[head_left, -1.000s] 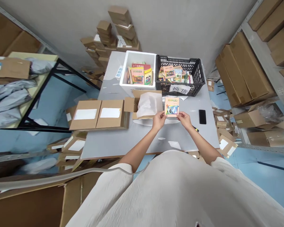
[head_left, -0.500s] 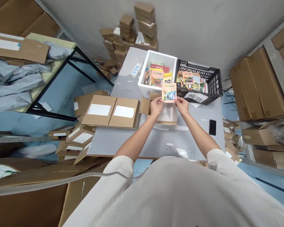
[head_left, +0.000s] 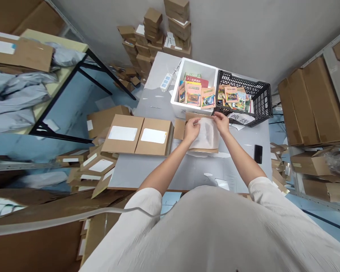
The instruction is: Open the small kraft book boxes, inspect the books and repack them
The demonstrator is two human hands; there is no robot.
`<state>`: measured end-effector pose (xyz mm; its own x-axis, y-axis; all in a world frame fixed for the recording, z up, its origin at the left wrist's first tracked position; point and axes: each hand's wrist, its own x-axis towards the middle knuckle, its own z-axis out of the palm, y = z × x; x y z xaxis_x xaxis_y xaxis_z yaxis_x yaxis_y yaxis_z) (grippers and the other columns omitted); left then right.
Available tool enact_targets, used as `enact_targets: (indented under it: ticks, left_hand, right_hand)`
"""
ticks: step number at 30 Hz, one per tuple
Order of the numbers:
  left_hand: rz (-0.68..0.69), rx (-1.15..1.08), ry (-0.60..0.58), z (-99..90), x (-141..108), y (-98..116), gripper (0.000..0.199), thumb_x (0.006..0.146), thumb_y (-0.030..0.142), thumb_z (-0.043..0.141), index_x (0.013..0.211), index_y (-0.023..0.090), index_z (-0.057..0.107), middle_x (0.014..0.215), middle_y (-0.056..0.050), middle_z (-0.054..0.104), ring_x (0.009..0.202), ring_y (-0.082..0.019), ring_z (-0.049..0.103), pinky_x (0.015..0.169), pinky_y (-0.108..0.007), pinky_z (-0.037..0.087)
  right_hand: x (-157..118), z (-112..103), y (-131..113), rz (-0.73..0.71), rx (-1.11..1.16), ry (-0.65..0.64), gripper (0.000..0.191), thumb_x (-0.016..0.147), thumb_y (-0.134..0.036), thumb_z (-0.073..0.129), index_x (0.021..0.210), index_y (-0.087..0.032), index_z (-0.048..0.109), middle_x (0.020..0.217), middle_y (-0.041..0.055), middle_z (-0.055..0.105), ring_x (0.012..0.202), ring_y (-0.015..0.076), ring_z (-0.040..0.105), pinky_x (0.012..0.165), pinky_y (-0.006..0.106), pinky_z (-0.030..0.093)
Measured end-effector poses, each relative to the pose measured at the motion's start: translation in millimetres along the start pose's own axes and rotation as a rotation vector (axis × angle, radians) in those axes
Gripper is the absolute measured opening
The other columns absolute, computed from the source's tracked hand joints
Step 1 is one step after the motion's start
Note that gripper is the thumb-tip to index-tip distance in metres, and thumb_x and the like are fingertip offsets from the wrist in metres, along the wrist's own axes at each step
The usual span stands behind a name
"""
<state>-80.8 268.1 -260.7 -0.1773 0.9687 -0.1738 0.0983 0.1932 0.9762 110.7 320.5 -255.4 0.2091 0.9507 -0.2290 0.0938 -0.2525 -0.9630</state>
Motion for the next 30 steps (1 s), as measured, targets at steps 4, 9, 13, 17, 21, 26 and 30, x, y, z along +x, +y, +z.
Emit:
enact_targets:
  ticks: [4,9,13,17,21,26,30]
  left_hand:
    - [0.114,0.138,-0.036,-28.7,-15.1,0.5,0.036,0.090,0.011,0.063,0.120,0.022,0.080,0.137,-0.012,0.075,0.129,-0.028,0.071,0.119,-0.044,0.056]
    - [0.139,0.440,-0.002,-57.7,-30.7,-3.0,0.035,0.088,0.017,0.074,0.122,0.024,0.079,0.153,-0.016,0.067,0.156,-0.041,0.052,0.136,-0.060,0.034]
    - [0.038,0.553,0.036,-67.1,-44.2,-16.2,0.045,0.085,0.030,0.085,0.128,0.024,0.075,0.166,-0.022,0.058,0.167,-0.049,0.037,0.136,-0.065,0.029]
    - [-0.049,0.553,-0.026,-67.4,-51.2,-32.2,0.050,0.082,0.037,0.089,0.127,0.021,0.072,0.151,-0.026,0.068,0.152,-0.050,0.055,0.127,-0.062,0.041]
    - [-0.066,0.477,-0.070,-62.0,-56.0,-39.1,0.053,0.084,0.034,0.087,0.133,0.023,0.071,0.148,-0.022,0.071,0.142,-0.044,0.065,0.121,-0.053,0.049]
    - [-0.163,0.724,-0.157,-52.4,-66.8,-26.9,0.053,0.095,0.023,0.071,0.148,0.023,0.068,0.156,-0.019,0.066,0.143,-0.038,0.065,0.125,-0.050,0.048]
    - [-0.063,0.775,-0.185,-42.5,-72.0,-12.6,0.048,0.098,0.024,0.068,0.146,0.024,0.072,0.154,-0.017,0.065,0.141,-0.039,0.065,0.126,-0.052,0.049]
  right_hand:
    - [-27.1,-20.4,5.7,-0.073,-0.204,-0.011,0.033,0.090,-0.037,0.073,0.117,-0.019,0.081,0.120,0.0118,0.083,0.110,0.0273,0.076,0.109,0.046,0.062]
    - [-58.5,-43.7,22.8,-0.188,-0.496,0.025,0.031,0.092,-0.032,0.068,0.118,-0.019,0.081,0.140,0.0179,0.072,0.130,0.0328,0.066,0.117,0.050,0.055]
    - [-83.9,-46.3,51.1,-0.094,-0.675,-0.007,0.043,0.086,-0.037,0.082,0.127,-0.025,0.080,0.159,0.0172,0.060,0.147,0.0403,0.055,0.125,0.060,0.048]
    - [-99.7,-38.0,73.4,0.026,-0.708,-0.068,0.051,0.082,-0.032,0.084,0.133,-0.027,0.079,0.165,0.0161,0.056,0.149,0.0428,0.056,0.126,0.064,0.047]
    - [-104.2,-32.2,74.2,0.046,-0.777,-0.136,0.052,0.083,-0.025,0.078,0.136,-0.021,0.081,0.151,0.0170,0.066,0.145,0.0382,0.062,0.131,0.053,0.046]
    - [-113.2,-40.4,60.6,0.015,-0.874,-0.143,0.060,0.089,-0.025,0.070,0.148,-0.015,0.075,0.159,0.0201,0.060,0.148,0.0394,0.059,0.134,0.051,0.043]
    - [-126.6,-61.2,49.8,-0.025,-0.892,-0.085,0.060,0.092,-0.029,0.067,0.151,-0.015,0.074,0.163,0.0201,0.057,0.151,0.0402,0.055,0.135,0.052,0.041]
